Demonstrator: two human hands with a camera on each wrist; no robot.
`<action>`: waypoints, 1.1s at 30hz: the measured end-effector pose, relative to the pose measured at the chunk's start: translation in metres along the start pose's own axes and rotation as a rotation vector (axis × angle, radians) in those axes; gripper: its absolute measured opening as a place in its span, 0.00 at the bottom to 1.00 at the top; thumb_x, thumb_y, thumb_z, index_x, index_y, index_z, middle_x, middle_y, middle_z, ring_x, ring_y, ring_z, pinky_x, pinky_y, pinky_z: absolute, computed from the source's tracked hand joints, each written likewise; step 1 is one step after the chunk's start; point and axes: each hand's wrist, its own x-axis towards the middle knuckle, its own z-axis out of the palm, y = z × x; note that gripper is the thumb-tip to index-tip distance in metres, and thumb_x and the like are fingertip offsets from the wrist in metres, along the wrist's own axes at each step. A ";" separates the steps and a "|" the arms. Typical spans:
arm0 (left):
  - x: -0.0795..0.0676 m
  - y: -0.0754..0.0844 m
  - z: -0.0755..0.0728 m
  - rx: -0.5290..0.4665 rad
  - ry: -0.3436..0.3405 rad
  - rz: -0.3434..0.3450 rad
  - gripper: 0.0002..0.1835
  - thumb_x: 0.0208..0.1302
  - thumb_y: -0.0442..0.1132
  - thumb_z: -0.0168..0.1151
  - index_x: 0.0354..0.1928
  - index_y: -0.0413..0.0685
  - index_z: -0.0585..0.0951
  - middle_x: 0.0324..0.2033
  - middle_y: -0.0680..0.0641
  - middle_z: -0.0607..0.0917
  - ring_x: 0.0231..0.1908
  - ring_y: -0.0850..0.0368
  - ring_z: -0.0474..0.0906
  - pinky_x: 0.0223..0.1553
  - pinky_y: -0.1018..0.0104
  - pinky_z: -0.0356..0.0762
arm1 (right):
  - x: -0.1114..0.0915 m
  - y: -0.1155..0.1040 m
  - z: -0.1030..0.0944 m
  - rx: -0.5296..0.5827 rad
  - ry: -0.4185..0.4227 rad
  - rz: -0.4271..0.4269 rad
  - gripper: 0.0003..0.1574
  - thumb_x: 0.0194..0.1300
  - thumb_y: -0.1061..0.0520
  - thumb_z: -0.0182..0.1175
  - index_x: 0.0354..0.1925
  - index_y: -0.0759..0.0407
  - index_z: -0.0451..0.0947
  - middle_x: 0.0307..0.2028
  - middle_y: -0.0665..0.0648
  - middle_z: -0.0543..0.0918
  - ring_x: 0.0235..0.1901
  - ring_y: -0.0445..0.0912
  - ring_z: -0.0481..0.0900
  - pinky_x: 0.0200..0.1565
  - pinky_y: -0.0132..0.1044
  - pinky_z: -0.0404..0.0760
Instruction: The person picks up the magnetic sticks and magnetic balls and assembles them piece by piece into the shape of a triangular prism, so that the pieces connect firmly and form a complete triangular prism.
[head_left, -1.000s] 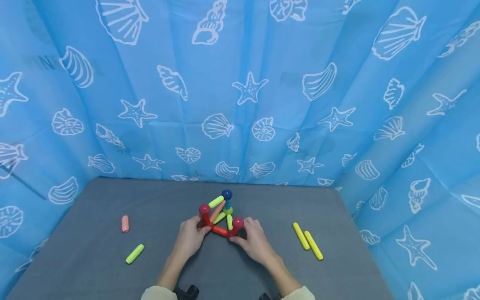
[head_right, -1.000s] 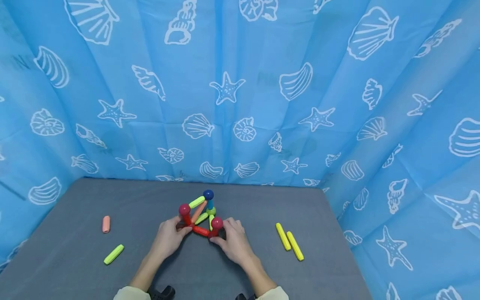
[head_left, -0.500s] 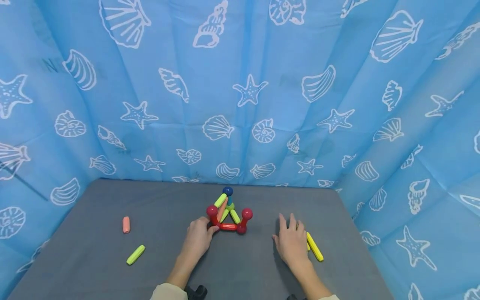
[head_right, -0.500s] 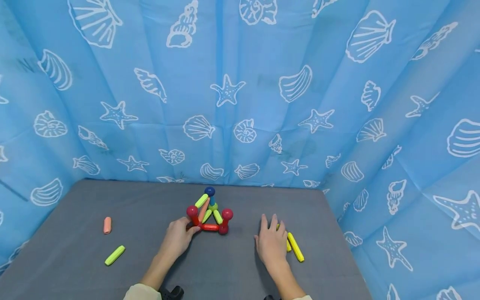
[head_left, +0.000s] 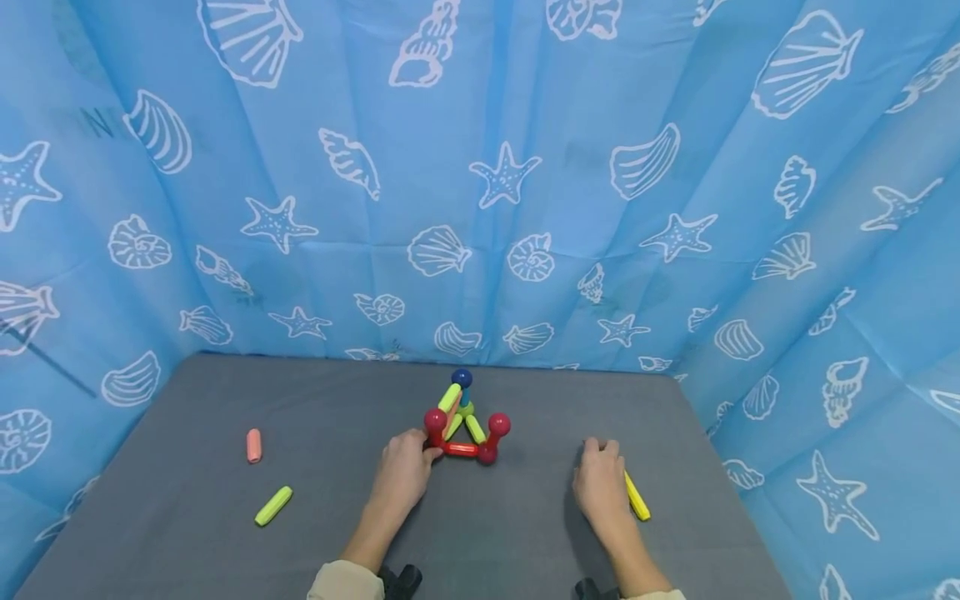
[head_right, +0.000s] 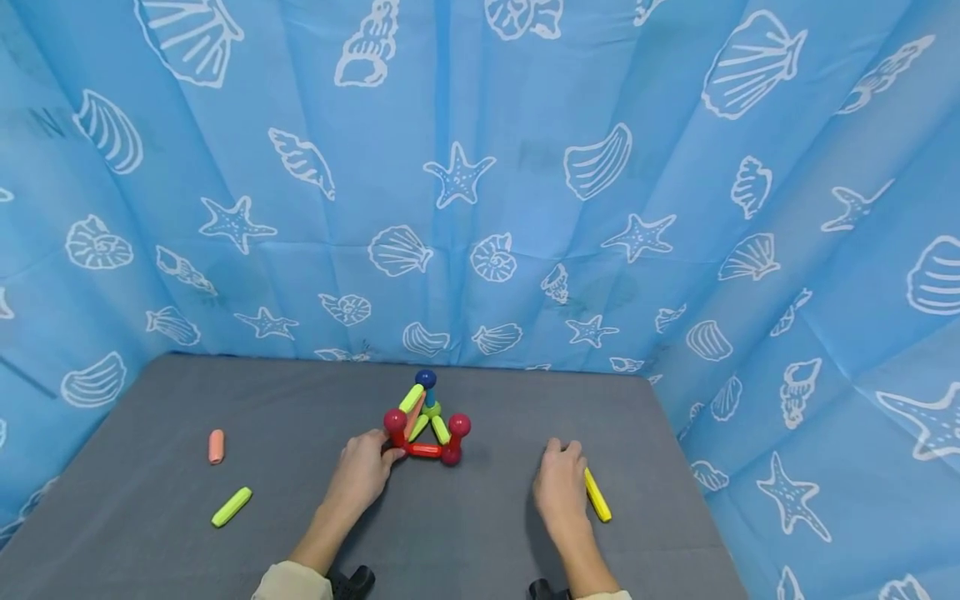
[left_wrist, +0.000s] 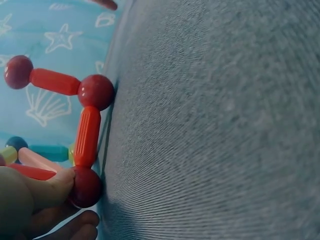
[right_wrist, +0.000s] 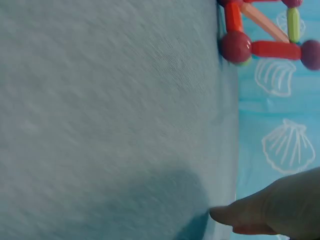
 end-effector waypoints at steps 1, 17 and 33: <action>0.000 0.000 0.000 -0.006 -0.001 0.002 0.10 0.59 0.41 0.75 0.28 0.46 0.83 0.23 0.51 0.80 0.23 0.59 0.71 0.26 0.63 0.69 | 0.001 0.001 -0.003 0.018 -0.018 0.025 0.25 0.60 0.70 0.67 0.55 0.78 0.74 0.48 0.80 0.75 0.44 0.71 0.78 0.47 0.60 0.78; 0.002 -0.005 -0.003 -0.021 -0.017 -0.006 0.09 0.60 0.42 0.75 0.37 0.46 0.86 0.29 0.50 0.84 0.27 0.59 0.76 0.30 0.60 0.76 | 0.002 0.007 -0.012 0.147 -0.149 0.035 0.25 0.60 0.67 0.70 0.55 0.71 0.77 0.42 0.66 0.83 0.42 0.57 0.84 0.44 0.52 0.83; 0.000 -0.002 0.000 -0.006 0.010 0.001 0.09 0.59 0.42 0.76 0.31 0.47 0.84 0.26 0.50 0.83 0.25 0.57 0.75 0.28 0.59 0.75 | 0.045 -0.113 -0.033 0.680 0.181 -0.354 0.15 0.65 0.56 0.71 0.49 0.57 0.82 0.39 0.53 0.83 0.36 0.43 0.83 0.39 0.30 0.84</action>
